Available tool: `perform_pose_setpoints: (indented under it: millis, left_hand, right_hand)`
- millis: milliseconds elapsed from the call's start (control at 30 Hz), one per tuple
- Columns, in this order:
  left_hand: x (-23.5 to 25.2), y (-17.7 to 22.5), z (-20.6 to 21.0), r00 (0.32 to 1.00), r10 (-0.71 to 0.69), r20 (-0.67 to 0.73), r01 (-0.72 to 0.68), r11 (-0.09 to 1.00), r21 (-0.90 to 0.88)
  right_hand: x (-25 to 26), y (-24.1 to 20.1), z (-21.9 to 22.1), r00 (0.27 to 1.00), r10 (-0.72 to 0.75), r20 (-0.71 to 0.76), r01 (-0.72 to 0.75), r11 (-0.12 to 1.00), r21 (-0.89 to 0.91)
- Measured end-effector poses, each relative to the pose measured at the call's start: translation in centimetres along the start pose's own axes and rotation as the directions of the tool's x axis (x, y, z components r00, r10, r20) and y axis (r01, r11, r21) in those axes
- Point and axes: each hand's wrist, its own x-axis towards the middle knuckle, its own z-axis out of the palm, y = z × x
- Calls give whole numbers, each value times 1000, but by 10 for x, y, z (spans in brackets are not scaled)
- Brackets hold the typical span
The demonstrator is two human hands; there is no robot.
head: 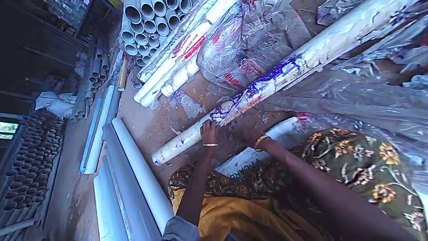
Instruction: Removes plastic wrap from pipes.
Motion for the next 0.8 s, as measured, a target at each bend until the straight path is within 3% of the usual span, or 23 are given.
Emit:
perform_pose_setpoints:
  millis: [167,367,533,667,800]
  left_hand:
    - [2,7,-6,997,-44,59,42,998,47]
    - [4,13,-13,986,-83,147,67,992,109]
    - [15,13,-22,973,-111,201,95,992,87]
    - [21,13,-22,982,-118,150,120,993,-9]
    - [31,18,-21,972,-120,202,116,993,31]
  right_hand:
    - [13,12,-4,994,-78,-72,81,995,48]
    - [10,14,-6,995,-68,-74,71,997,42]
    - [10,13,-6,995,-40,-97,44,998,45]
    - [13,8,-5,996,-36,-79,40,998,50]
    - [17,7,1,997,-29,-65,30,999,24]
